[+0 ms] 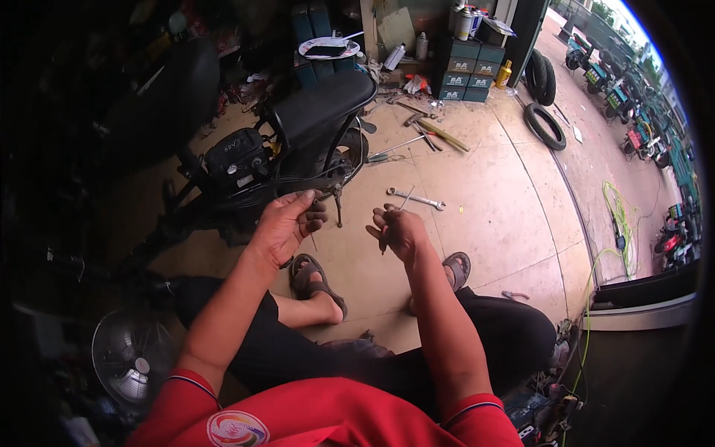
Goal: The person works on the rear brake assembly of a motorcycle, using a screwdriver to pry and position components. They handle small metal parts and use the tool to apply leverage within the wheel hub area.
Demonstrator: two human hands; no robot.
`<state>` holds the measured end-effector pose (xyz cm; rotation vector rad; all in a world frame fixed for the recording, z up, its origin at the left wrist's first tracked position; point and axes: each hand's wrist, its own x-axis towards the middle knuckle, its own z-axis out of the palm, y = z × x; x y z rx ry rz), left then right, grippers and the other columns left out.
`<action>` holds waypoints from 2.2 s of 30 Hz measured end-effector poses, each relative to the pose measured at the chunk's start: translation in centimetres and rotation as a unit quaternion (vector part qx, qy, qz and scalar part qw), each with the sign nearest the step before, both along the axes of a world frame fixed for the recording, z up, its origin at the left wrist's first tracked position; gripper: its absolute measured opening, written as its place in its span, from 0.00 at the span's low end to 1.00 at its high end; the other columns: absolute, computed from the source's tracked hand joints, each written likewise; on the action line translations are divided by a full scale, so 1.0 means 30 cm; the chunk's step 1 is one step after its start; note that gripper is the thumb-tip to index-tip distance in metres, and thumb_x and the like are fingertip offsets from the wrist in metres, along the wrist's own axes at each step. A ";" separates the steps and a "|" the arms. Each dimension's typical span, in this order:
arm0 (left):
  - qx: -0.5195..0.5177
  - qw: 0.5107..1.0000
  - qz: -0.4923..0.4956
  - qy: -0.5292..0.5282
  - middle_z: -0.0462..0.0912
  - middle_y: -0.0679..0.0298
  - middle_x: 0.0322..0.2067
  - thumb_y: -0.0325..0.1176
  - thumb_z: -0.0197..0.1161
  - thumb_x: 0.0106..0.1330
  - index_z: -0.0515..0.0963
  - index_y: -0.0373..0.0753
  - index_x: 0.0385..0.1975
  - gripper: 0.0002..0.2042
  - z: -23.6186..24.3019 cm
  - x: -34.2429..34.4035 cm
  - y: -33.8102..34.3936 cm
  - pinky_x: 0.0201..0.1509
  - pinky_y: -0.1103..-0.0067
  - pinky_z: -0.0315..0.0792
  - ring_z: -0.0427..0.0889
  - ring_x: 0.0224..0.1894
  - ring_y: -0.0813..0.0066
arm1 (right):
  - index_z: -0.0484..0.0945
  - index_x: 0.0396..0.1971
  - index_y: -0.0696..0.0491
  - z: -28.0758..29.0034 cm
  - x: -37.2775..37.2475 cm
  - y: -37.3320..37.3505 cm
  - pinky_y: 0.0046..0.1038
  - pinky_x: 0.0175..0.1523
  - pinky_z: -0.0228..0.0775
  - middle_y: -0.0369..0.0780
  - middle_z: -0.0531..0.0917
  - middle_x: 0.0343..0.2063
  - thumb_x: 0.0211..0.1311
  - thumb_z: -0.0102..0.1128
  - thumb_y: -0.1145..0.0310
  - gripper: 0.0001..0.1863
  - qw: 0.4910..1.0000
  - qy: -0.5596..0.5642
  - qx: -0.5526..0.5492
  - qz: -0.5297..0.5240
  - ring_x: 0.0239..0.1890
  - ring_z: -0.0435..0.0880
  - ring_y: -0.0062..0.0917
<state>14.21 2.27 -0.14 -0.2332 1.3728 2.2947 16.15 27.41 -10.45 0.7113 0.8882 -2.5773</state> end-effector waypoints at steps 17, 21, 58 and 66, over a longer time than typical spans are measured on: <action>-0.094 0.963 -0.186 -0.171 0.87 0.64 0.41 0.40 0.64 0.76 0.80 0.40 0.49 0.12 -0.510 -0.381 0.029 0.43 0.78 0.78 0.84 0.39 0.74 | 0.76 0.47 0.62 -0.109 -0.037 0.047 0.22 0.32 0.71 0.37 0.81 0.35 0.68 0.68 0.63 0.19 0.980 0.077 0.161 -0.093 0.27 0.76 0.19; 0.053 0.973 -0.096 -0.202 0.87 0.64 0.42 0.39 0.62 0.77 0.80 0.40 0.47 0.10 -0.765 -0.437 0.100 0.38 0.80 0.75 0.81 0.38 0.75 | 0.67 0.70 0.62 -0.110 -0.135 -0.031 0.19 0.38 0.75 0.41 0.86 0.49 0.75 0.57 0.69 0.27 0.934 0.162 0.292 -0.125 0.38 0.85 0.18; -0.176 0.983 -0.009 -0.055 0.85 0.62 0.40 0.40 0.62 0.77 0.77 0.34 0.54 0.16 -0.647 -0.441 0.186 0.35 0.81 0.71 0.77 0.33 0.79 | 0.82 0.56 0.62 -0.521 -0.060 -0.216 0.19 0.39 0.77 0.37 0.86 0.32 0.74 0.58 0.72 0.16 0.994 0.062 0.075 -0.051 0.29 0.81 0.14; -0.187 0.975 0.070 -0.092 0.81 0.66 0.37 0.44 0.58 0.79 0.78 0.35 0.56 0.18 -0.711 -0.483 0.153 0.32 0.79 0.69 0.74 0.34 0.77 | 0.83 0.55 0.61 -0.539 -0.123 -0.314 0.22 0.36 0.77 0.37 0.88 0.29 0.72 0.60 0.70 0.17 0.991 0.056 0.098 -0.077 0.28 0.83 0.15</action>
